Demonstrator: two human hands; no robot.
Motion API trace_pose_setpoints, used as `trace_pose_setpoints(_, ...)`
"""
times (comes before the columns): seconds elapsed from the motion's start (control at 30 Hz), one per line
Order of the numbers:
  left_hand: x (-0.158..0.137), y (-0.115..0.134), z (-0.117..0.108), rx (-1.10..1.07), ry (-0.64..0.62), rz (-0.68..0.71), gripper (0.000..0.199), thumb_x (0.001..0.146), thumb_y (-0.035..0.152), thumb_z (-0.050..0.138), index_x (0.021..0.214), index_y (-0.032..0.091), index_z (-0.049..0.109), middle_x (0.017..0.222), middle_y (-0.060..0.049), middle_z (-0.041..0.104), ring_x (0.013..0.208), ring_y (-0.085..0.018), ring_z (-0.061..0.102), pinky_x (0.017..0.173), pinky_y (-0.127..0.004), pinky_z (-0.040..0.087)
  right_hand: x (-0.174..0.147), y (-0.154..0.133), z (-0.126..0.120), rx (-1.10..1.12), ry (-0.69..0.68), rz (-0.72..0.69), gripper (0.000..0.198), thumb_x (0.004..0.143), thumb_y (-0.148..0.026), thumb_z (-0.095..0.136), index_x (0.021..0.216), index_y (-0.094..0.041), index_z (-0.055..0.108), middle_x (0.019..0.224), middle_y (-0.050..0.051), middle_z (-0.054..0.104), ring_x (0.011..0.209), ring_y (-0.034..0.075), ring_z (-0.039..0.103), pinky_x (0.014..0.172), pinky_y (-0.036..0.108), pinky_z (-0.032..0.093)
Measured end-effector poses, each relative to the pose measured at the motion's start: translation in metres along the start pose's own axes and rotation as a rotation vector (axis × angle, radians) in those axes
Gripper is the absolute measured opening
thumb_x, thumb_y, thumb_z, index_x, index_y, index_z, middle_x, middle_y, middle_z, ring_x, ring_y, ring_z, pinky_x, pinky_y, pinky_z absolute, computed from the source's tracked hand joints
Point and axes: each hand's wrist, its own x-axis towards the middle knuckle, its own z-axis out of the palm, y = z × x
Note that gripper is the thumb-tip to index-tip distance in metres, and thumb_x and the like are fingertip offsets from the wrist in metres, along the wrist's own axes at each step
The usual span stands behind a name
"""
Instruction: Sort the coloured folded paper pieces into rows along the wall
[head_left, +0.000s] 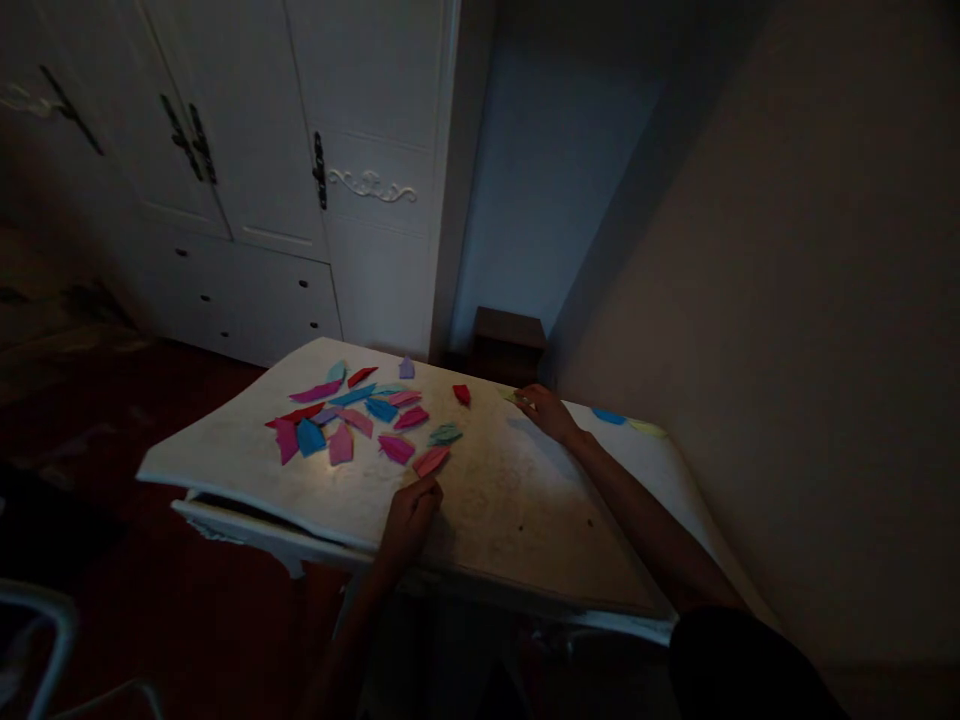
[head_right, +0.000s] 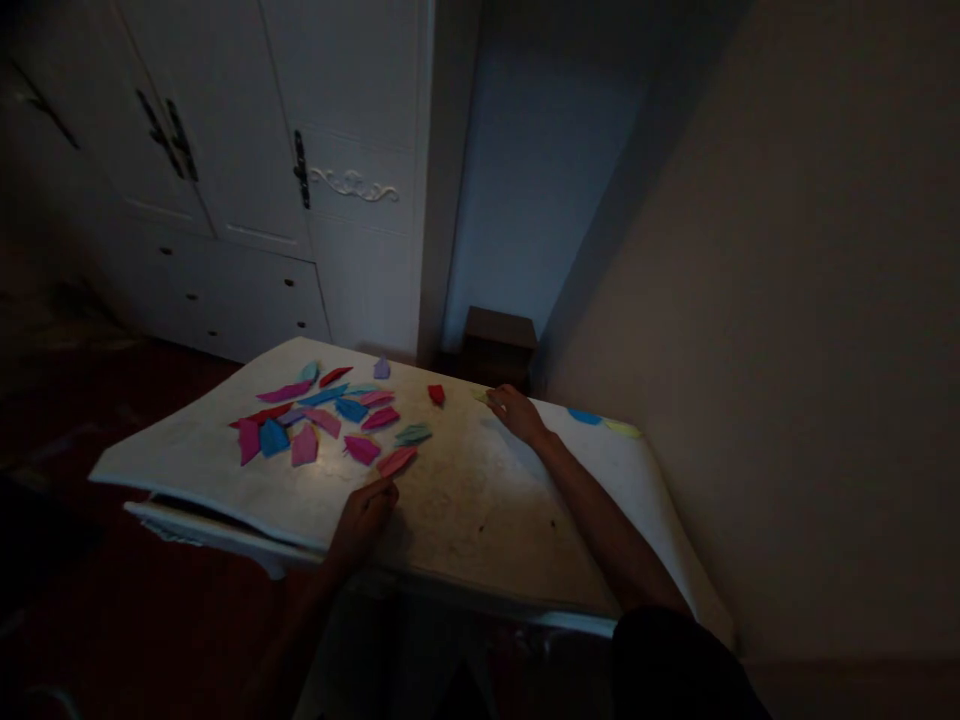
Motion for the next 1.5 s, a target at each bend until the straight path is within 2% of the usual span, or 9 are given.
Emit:
trace_pose_setpoints(0.23,0.001,0.002,-0.003,0.048,-0.012,-0.04,0.026,0.073,0.041,0.04,0.055,0.022,0.043,0.048,0.005,0.037,0.046,-0.013,0.037,0.047,-0.025,0.03,-0.076,0.065,-0.021,-0.083,0.031,0.193,0.031,0.095,-0.028,0.047,0.118,-0.017,0.064,0.119,0.01,0.063,0.111,0.02,0.058,0.098,0.034,0.045)
trace_pose_setpoints(0.33,0.001,0.002,-0.003,0.07,-0.007,-0.065,0.024,0.071,0.04,0.041,0.056,0.022,0.044,0.048,0.005,0.038,0.045,-0.013,0.037,0.045,-0.025,0.03,-0.092,0.078,-0.025,-0.12,0.016,0.272,0.033,0.095,-0.027,0.046,0.121,-0.017,0.063,0.123,0.01,0.062,0.115,0.019,0.056,0.1,0.032,0.043)
trace_pose_setpoints(0.43,0.003,0.001,-0.003,0.101,-0.007,-0.084,0.025,0.071,0.041,0.042,0.056,0.022,0.045,0.048,0.005,0.04,0.045,-0.014,0.039,0.044,-0.025,0.031,-0.093,0.083,-0.027,-0.165,-0.023,0.343,0.034,0.096,-0.026,0.044,0.124,-0.018,0.061,0.127,0.009,0.06,0.117,0.017,0.054,0.099,0.028,0.043)
trace_pose_setpoints(0.63,0.003,0.005,-0.002,0.19,0.026,-0.091,0.03,0.073,0.046,0.041,0.056,0.022,0.047,0.047,0.004,0.043,0.044,-0.014,0.041,0.044,-0.025,0.033,-0.07,0.075,-0.02,-0.276,-0.093,0.508,0.036,0.098,-0.021,0.037,0.124,-0.025,0.061,0.129,0.004,0.059,0.114,0.015,0.056,0.093,0.025,0.045)
trace_pose_setpoints(0.8,0.004,0.007,-0.001,0.23,0.039,-0.075,0.029,0.073,0.045,0.041,0.055,0.022,0.047,0.047,0.004,0.044,0.045,-0.015,0.043,0.045,-0.026,0.035,-0.057,0.05,-0.011,-0.351,-0.098,0.642,0.041,0.097,-0.017,0.03,0.128,-0.023,0.057,0.133,0.01,0.054,0.101,0.019,0.064,0.083,0.031,0.05)
trace_pose_setpoints(1.0,0.004,0.006,0.0,0.235,0.052,-0.1,0.027,0.072,0.044,0.041,0.056,0.022,0.046,0.047,0.005,0.043,0.045,-0.015,0.042,0.044,-0.026,0.035,-0.055,0.028,-0.008,-0.362,-0.093,0.673,0.042,0.1,-0.039,0.029,0.131,-0.022,0.052,0.14,0.014,0.047,0.102,0.022,0.064,0.081,0.036,0.051)
trace_pose_setpoints(1.27,0.003,0.009,0.0,0.278,0.079,-0.052,0.027,0.071,0.043,0.042,0.055,0.022,0.047,0.047,0.004,0.043,0.046,-0.015,0.043,0.045,-0.026,0.035,-0.057,0.037,-0.009,-0.35,-0.099,0.678,0.049,0.098,-0.047,0.03,0.138,-0.023,0.045,0.148,0.012,0.041,0.108,0.024,0.061,0.084,0.036,0.05)
trace_pose_setpoints(1.37,0.004,0.011,0.002,0.263,0.094,-0.054,0.026,0.071,0.042,0.043,0.055,0.022,0.047,0.046,0.004,0.043,0.045,-0.014,0.043,0.045,-0.026,0.035,-0.06,0.039,-0.008,-0.352,-0.095,0.681,0.052,0.098,-0.048,0.028,0.144,-0.025,0.038,0.153,0.012,0.034,0.113,0.024,0.058,0.087,0.036,0.048)
trace_pose_setpoints(1.5,0.004,0.008,0.002,0.238,0.095,-0.068,0.024,0.071,0.04,0.044,0.057,0.021,0.05,0.047,0.004,0.044,0.045,-0.014,0.042,0.045,-0.025,0.035,-0.063,0.038,-0.006,-0.358,-0.083,0.707,0.054,0.098,-0.048,0.028,0.146,-0.024,0.036,0.156,0.013,0.026,0.11,0.025,0.06,0.087,0.038,0.048)
